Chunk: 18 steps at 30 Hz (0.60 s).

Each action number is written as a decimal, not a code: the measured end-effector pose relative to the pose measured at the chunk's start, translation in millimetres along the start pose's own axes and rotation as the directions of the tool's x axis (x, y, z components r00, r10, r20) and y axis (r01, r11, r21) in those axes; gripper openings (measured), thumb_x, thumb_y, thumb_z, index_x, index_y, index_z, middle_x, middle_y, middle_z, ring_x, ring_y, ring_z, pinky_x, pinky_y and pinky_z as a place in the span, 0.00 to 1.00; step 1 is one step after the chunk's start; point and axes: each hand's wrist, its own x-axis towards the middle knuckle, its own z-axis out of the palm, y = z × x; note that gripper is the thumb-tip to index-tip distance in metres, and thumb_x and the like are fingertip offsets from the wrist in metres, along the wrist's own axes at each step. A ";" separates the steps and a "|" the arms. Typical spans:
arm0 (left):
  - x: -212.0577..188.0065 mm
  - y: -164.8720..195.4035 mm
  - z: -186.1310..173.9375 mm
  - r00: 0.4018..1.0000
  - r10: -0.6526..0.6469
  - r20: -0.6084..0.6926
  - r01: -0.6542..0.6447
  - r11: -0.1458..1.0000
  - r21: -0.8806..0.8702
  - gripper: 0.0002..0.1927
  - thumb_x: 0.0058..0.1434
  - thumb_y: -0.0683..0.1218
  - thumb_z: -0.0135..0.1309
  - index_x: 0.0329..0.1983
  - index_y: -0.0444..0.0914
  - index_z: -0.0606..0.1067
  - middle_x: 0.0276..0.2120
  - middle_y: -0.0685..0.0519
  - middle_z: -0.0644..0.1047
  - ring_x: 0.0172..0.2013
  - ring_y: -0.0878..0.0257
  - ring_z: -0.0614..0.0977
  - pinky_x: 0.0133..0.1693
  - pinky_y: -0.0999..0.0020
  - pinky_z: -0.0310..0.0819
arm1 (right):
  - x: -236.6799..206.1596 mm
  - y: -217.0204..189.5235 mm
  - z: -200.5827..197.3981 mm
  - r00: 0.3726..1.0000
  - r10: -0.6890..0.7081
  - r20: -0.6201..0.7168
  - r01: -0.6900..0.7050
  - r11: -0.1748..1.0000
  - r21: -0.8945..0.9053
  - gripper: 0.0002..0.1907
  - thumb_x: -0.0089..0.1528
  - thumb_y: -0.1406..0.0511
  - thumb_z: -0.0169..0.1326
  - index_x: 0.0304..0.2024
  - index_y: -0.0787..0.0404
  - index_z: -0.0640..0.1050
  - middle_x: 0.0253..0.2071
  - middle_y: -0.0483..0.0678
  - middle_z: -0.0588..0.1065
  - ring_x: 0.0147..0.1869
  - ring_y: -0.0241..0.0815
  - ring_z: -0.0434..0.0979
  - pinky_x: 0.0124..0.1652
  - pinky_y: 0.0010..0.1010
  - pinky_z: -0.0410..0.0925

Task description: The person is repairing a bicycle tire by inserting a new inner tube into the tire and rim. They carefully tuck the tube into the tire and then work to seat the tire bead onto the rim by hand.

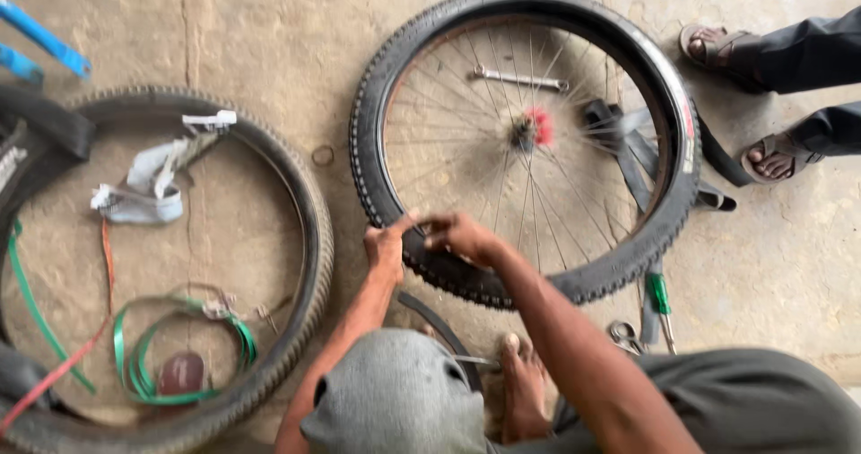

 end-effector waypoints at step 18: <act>39.9 37.8 -4.2 0.994 -0.083 0.077 0.077 0.994 0.080 0.24 0.47 0.40 0.70 0.48 0.35 0.77 0.41 0.49 0.82 0.40 0.57 0.82 0.49 0.60 0.75 | -22.1 0.4 16.6 0.958 0.091 -0.272 -0.010 0.958 0.285 0.24 0.52 0.71 0.66 0.52 0.66 0.81 0.48 0.54 0.82 0.52 0.47 0.82 0.56 0.40 0.73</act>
